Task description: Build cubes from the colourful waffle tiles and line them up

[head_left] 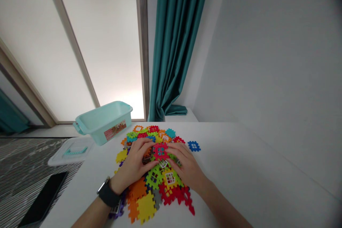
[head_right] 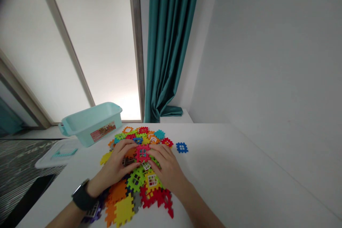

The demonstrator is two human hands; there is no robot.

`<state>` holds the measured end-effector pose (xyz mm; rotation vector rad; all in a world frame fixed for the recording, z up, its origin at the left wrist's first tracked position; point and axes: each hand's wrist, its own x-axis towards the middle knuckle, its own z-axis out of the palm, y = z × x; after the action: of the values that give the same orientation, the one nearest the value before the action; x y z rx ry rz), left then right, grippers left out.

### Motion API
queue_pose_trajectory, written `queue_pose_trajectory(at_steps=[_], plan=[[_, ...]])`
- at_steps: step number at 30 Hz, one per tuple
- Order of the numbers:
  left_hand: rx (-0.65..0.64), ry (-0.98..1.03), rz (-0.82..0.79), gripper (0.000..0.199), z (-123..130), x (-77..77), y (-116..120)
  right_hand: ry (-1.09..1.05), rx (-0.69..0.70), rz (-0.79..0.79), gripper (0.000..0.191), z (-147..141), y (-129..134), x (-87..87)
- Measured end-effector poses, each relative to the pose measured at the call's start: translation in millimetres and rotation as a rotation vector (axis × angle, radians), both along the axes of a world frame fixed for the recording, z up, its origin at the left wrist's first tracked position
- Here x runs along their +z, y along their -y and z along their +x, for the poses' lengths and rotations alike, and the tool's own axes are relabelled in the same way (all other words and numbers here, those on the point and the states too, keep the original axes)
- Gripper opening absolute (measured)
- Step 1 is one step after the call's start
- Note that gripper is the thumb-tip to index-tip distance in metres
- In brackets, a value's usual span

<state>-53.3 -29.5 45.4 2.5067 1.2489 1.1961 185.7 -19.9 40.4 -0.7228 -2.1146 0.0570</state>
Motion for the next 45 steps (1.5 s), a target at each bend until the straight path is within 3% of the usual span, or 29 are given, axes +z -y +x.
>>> queue_pose_trajectory(at_steps=[5, 8, 10, 16, 23, 26, 29, 36, 41, 45], plan=[[-0.024, 0.040, -0.052, 0.042, 1, 1.4, 1, 0.006, -0.004, 0.071, 0.018, 2, 0, 1.0], [-0.066, 0.115, -0.114, 0.028, 3, 6.9, 2, -0.056, -0.023, 0.064, 0.018, 1, 0, 0.1], [-0.084, 0.160, -0.156, 0.013, 4, 11.2, 2, -0.147, -0.042, -0.017, 0.015, -1, 0, 0.8], [-0.067, 0.228, -0.197, 0.018, 6, 16.1, 1, -0.370, -0.016, -0.371, 0.015, -10, 2, 5.7], [-0.092, 0.209, -0.251, 0.018, 7, 16.4, 1, -0.382, 0.012, -0.525, 0.020, -11, 0, 0.5], [-0.086, 0.223, -0.270, 0.022, 7, 17.8, 1, -0.326, -0.019, -0.440, 0.018, -7, -1, -1.2], [-0.077, 0.229, -0.264, 0.028, 6, 19.0, 1, -0.223, -0.066, -0.235, 0.016, -3, -1, -2.3], [-0.068, 0.119, -0.222, 0.016, 7, 19.0, 4, -0.037, -0.006, 0.101, 0.019, 2, 0, 2.1], [-0.083, 0.083, -0.219, 0.008, 9, 17.7, 6, 0.018, 0.045, 0.072, 0.018, 0, 2, 4.5], [-0.003, 0.091, -0.089, 0.022, 5, 18.7, 5, -0.086, 0.018, -0.052, 0.011, 0, 3, 0.9]])
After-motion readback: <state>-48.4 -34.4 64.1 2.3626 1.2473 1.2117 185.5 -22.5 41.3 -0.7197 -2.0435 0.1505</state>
